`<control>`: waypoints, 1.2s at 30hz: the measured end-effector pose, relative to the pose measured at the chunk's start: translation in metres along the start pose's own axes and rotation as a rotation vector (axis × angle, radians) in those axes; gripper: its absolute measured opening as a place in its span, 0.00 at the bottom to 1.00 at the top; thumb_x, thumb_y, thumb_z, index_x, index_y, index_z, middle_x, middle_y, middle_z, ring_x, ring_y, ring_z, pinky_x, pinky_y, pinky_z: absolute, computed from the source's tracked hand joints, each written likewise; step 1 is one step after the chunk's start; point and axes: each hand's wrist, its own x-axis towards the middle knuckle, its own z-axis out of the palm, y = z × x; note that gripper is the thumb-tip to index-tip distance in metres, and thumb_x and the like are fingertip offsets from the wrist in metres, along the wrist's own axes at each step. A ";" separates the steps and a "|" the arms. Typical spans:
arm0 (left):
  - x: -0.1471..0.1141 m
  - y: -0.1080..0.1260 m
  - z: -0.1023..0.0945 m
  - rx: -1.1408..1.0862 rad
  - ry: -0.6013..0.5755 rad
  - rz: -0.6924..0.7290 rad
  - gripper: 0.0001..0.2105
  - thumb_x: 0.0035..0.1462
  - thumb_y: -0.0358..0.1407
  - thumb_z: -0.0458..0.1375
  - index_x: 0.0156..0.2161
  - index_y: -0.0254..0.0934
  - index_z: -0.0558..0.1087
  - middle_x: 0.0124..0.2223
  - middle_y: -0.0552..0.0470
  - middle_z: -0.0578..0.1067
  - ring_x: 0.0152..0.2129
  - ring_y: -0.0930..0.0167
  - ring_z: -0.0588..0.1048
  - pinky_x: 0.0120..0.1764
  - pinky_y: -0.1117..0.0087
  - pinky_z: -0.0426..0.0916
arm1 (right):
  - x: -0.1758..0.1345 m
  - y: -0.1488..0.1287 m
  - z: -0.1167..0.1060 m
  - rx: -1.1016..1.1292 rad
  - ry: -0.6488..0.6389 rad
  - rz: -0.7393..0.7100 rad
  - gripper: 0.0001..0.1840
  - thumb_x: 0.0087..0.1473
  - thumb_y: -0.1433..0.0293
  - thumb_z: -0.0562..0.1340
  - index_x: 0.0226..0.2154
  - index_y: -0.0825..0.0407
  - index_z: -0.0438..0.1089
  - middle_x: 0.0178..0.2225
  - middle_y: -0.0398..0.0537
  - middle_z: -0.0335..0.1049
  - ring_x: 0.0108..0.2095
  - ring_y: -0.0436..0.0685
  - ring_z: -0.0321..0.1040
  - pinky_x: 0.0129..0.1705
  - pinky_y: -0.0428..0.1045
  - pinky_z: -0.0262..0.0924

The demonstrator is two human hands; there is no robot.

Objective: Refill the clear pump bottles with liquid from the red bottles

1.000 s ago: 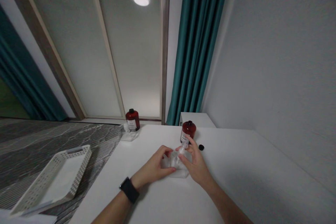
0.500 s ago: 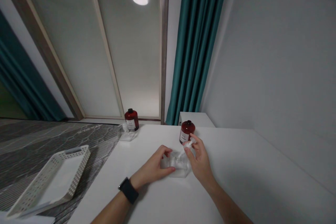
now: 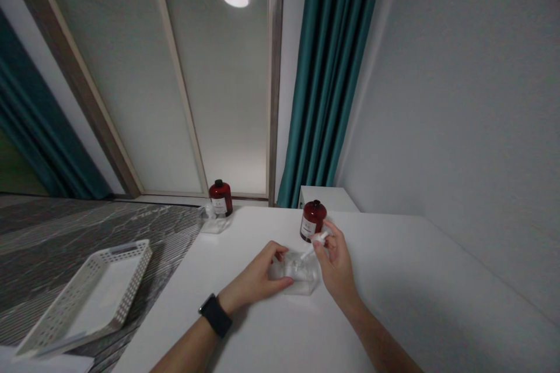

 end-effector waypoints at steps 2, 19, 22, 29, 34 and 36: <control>0.000 0.001 0.000 0.007 0.001 -0.013 0.20 0.52 0.33 0.65 0.50 0.38 0.66 0.47 0.48 0.71 0.43 0.64 0.70 0.47 0.62 0.66 | 0.001 0.002 0.000 -0.011 -0.014 0.013 0.29 0.60 0.59 0.60 0.61 0.51 0.56 0.35 0.47 0.71 0.38 0.57 0.70 0.44 0.53 0.65; 0.000 0.000 0.000 0.022 0.001 -0.003 0.22 0.53 0.32 0.65 0.51 0.38 0.66 0.48 0.48 0.71 0.43 0.64 0.70 0.47 0.64 0.66 | 0.000 0.005 0.003 0.109 -0.061 0.018 0.33 0.61 0.60 0.60 0.64 0.48 0.49 0.48 0.54 0.74 0.42 0.57 0.73 0.44 0.52 0.67; 0.001 -0.001 0.000 0.025 0.002 0.008 0.21 0.52 0.32 0.65 0.51 0.38 0.66 0.47 0.48 0.71 0.43 0.64 0.70 0.47 0.64 0.66 | 0.000 0.005 0.004 0.116 -0.082 0.032 0.33 0.61 0.59 0.60 0.64 0.47 0.49 0.44 0.51 0.75 0.37 0.56 0.73 0.42 0.52 0.68; 0.001 -0.005 0.001 0.027 -0.004 0.009 0.22 0.52 0.32 0.65 0.51 0.38 0.65 0.48 0.48 0.70 0.44 0.64 0.70 0.47 0.63 0.66 | 0.006 -0.006 -0.001 0.180 0.047 0.028 0.32 0.59 0.57 0.63 0.60 0.48 0.53 0.39 0.49 0.76 0.35 0.56 0.73 0.38 0.51 0.67; 0.001 -0.004 0.001 0.023 -0.009 0.011 0.22 0.53 0.33 0.65 0.52 0.38 0.65 0.48 0.48 0.70 0.44 0.64 0.70 0.47 0.63 0.65 | 0.003 0.002 0.001 0.198 -0.059 0.079 0.32 0.58 0.59 0.64 0.60 0.46 0.54 0.37 0.46 0.75 0.32 0.54 0.71 0.35 0.49 0.66; 0.001 -0.003 0.001 0.023 -0.006 0.008 0.22 0.53 0.33 0.65 0.52 0.38 0.65 0.48 0.48 0.70 0.44 0.64 0.70 0.47 0.63 0.66 | 0.002 0.007 0.000 0.192 -0.090 0.076 0.32 0.58 0.60 0.63 0.61 0.45 0.52 0.39 0.47 0.75 0.33 0.54 0.71 0.37 0.49 0.66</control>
